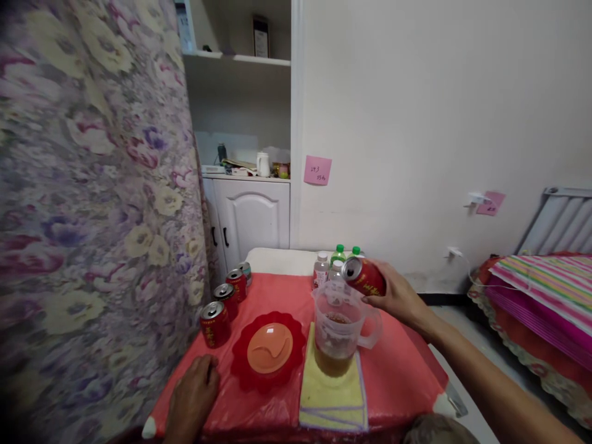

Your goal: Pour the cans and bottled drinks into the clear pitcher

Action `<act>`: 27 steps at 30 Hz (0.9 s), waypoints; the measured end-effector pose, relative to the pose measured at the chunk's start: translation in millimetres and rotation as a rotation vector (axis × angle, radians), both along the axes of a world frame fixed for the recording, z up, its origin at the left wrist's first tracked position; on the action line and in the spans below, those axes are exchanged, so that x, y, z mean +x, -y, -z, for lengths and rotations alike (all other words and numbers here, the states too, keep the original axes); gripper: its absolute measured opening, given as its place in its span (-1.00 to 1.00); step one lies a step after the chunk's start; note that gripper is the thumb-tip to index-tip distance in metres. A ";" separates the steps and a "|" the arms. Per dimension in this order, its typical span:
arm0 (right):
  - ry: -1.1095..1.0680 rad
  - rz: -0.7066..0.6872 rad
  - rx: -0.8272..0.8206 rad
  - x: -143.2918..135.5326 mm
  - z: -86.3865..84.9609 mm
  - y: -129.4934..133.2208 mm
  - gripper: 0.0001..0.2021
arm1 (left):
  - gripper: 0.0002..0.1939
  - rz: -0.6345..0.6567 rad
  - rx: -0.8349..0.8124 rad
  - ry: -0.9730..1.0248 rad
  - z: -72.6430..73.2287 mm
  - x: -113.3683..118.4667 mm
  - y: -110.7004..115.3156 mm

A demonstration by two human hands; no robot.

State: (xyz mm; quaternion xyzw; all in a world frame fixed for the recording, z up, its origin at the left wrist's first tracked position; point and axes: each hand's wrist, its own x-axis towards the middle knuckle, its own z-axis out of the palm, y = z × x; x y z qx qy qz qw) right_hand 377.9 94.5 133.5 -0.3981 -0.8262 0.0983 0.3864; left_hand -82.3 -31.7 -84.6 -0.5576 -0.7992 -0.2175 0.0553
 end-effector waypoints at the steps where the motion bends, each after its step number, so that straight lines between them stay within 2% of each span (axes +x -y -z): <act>1: -0.104 0.002 -0.096 0.6 -0.5 5.6 -0.32 | -0.80 0.001 0.001 0.004 -0.2 -0.3 -0.2; 5: -0.459 0.019 -0.378 8.9 4.8 34.2 -0.41 | -0.78 0.005 0.002 0.025 -0.9 -1.8 -1.0; 7: -0.592 -0.001 -0.433 14.0 16.6 50.3 -0.46 | -0.77 0.007 0.006 0.041 -1.1 -2.3 -1.1; 10: -0.692 -0.113 -0.517 8.3 43.5 76.7 -0.45 | -0.78 0.016 0.029 0.068 -1.5 -2.3 -1.1; 14: -0.644 -0.409 -0.783 -39.2 83.1 107.0 -0.31 | -0.79 0.023 0.075 0.128 -2.5 -2.1 -1.7; 16: -0.681 -0.567 -0.892 -69.8 103.2 114.0 -0.14 | -0.80 0.025 0.099 0.177 -2.9 -3.5 -2.3; 19: -0.768 -0.608 -0.930 -104.3 134.1 114.6 -0.01 | -0.81 0.020 0.146 0.284 -2.1 -8.2 -2.7; 23: -0.835 -0.612 -0.945 -123.6 165.8 112.6 0.09 | -0.72 0.031 0.210 0.463 0.9 -6.2 2.9; 27: -0.814 -0.561 -0.909 -130.0 176.3 117.6 0.14 | -0.64 0.097 0.234 0.619 -4.4 28.0 19.0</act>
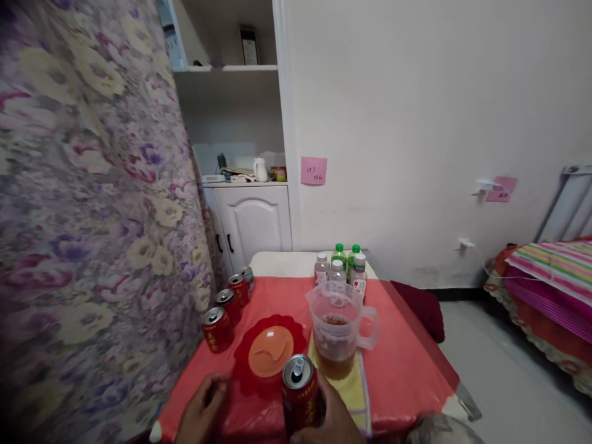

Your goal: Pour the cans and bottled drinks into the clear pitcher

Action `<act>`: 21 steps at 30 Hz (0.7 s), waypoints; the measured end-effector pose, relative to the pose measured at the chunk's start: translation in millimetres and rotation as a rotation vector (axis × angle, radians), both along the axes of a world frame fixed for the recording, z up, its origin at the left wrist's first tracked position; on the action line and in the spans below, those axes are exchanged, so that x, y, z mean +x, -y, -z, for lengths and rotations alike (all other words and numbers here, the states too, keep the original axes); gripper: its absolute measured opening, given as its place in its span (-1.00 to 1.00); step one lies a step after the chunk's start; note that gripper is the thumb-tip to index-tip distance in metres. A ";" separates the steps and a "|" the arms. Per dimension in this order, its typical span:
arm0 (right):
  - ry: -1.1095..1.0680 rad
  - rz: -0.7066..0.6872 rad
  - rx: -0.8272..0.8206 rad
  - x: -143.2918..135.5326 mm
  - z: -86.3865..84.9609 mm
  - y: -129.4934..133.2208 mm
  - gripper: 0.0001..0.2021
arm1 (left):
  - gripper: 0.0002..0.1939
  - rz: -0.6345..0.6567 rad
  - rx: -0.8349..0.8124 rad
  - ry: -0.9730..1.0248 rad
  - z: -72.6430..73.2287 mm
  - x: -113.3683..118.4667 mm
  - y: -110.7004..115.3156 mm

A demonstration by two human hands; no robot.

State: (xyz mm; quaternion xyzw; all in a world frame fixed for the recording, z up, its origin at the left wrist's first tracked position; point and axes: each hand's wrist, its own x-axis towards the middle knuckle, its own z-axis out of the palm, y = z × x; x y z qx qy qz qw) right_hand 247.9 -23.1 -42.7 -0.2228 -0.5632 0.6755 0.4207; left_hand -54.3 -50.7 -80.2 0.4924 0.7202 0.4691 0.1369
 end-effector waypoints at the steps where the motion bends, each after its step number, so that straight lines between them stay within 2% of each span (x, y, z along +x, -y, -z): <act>1: 0.019 0.013 0.009 -1.1 0.0 1.8 0.13 | -0.64 0.036 0.013 0.101 -4.2 13.5 5.0; 3: 0.032 0.029 0.017 -2.9 -1.0 5.3 0.10 | -0.63 0.135 0.007 0.266 -14.9 42.8 15.0; 6: 0.022 0.024 0.031 -4.5 -1.0 9.6 0.03 | -0.54 0.369 -0.028 0.441 -29.5 83.8 27.3; 8: 0.056 0.027 0.062 -5.5 2.3 12.0 -0.07 | -0.41 0.539 -0.018 0.539 -32.9 105.3 33.2; 10: 0.112 0.051 0.103 -7.1 8.8 14.6 -0.19 | -0.26 0.628 0.000 0.657 -31.0 121.3 37.5; 13: 0.169 0.111 0.189 -11.6 22.8 18.7 -0.32 | -0.18 0.559 -0.036 0.679 -26.3 137.0 42.4; 16: 0.200 0.115 0.231 -17.1 35.4 22.6 -0.33 | -0.27 0.489 -0.024 0.619 -28.9 146.0 47.4; 19: 0.173 0.076 0.185 -20.6 42.9 24.7 -0.19 | -0.33 0.447 -0.015 0.578 -38.7 144.7 51.8; 21: 0.153 0.049 0.173 -19.7 46.9 23.8 -0.03 | -0.33 0.376 0.003 0.575 -47.2 132.9 52.7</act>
